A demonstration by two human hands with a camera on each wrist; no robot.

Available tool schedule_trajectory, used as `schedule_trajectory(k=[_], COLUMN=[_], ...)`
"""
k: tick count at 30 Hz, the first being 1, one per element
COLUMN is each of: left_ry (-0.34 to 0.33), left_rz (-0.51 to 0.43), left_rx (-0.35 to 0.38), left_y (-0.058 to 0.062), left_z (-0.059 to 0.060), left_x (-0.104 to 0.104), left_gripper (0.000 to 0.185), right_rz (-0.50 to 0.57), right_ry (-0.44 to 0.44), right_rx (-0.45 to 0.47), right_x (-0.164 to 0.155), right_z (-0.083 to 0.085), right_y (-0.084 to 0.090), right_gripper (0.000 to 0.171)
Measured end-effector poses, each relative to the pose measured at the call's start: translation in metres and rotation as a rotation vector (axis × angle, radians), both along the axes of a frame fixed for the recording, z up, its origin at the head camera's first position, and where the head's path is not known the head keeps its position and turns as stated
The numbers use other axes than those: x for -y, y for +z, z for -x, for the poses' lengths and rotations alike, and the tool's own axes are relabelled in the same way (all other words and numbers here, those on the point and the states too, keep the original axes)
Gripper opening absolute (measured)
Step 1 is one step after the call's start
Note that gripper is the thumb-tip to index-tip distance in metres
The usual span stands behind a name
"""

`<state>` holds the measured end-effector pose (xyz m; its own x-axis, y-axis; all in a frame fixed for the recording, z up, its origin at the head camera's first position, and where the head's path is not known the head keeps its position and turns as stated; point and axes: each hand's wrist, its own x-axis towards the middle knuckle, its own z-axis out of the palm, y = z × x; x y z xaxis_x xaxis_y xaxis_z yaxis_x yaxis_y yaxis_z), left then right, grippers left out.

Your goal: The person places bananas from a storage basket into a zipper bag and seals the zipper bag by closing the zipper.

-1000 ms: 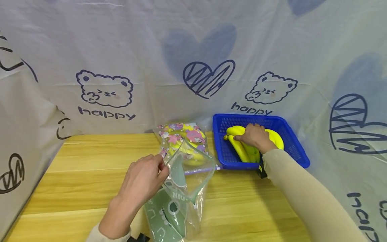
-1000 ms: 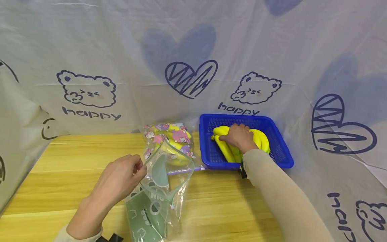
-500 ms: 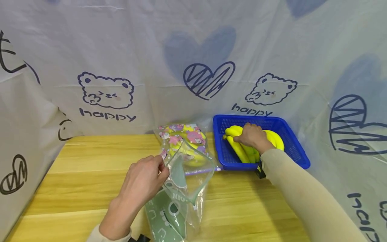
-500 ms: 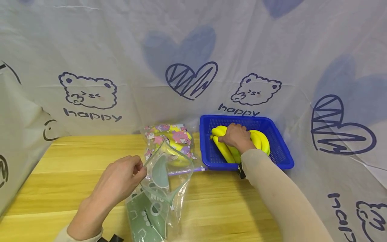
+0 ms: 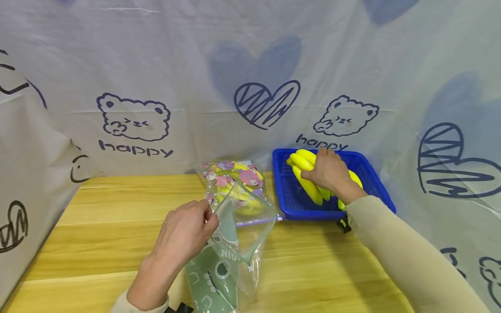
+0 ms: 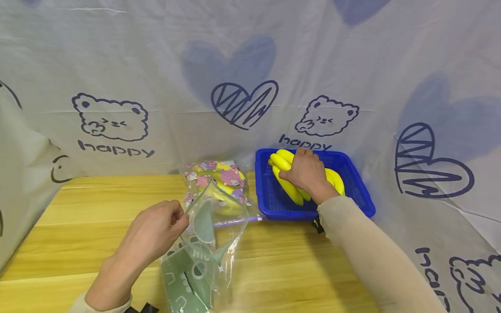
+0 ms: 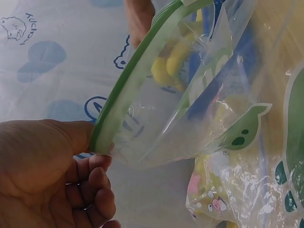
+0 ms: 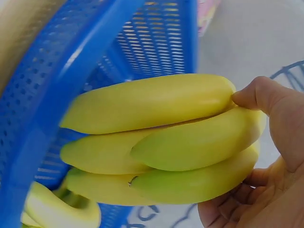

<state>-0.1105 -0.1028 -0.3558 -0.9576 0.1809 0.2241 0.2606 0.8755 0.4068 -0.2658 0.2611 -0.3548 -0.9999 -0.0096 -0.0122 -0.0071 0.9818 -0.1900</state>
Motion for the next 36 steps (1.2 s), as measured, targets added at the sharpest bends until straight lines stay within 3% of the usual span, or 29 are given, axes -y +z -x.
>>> schedule_trajectory(k=[5,14,21,28,33,36], left_ry=[-0.001,-0.005,0.006,0.002,-0.027,-0.049], left_rz=[-0.019,-0.033,-0.06,-0.102,-0.135,-0.142], left_rx=[-0.029,-0.069,-0.054,-0.046,-0.082,-0.143], left_y=[0.001,0.003,0.004,0.008,0.01,0.01], left_z=[-0.001,-0.001,-0.001,-0.005,-0.01,-0.012], left_x=[-0.003,-0.007,-0.012,-0.021,-0.029,-0.033], left_gripper=[0.023,0.023,0.022,0.022,0.026,0.027], right_rz=[0.008,0.086,0.175,0.121,0.074,0.038], right_ry=[0.018,0.056,0.154,0.291,0.366,0.401], right_rx=[-0.008,-0.058,0.025,0.081,0.114,0.126], right_x=[0.007,0.034,0.061,0.094,0.112,0.12], right_z=[-0.018,-0.066,-0.111,-0.135,-0.132,-0.125], right_y=[0.026,0.089,0.123,0.121,0.103,0.093], right_gripper=[0.071,0.056,0.06,0.052,0.048,0.045])
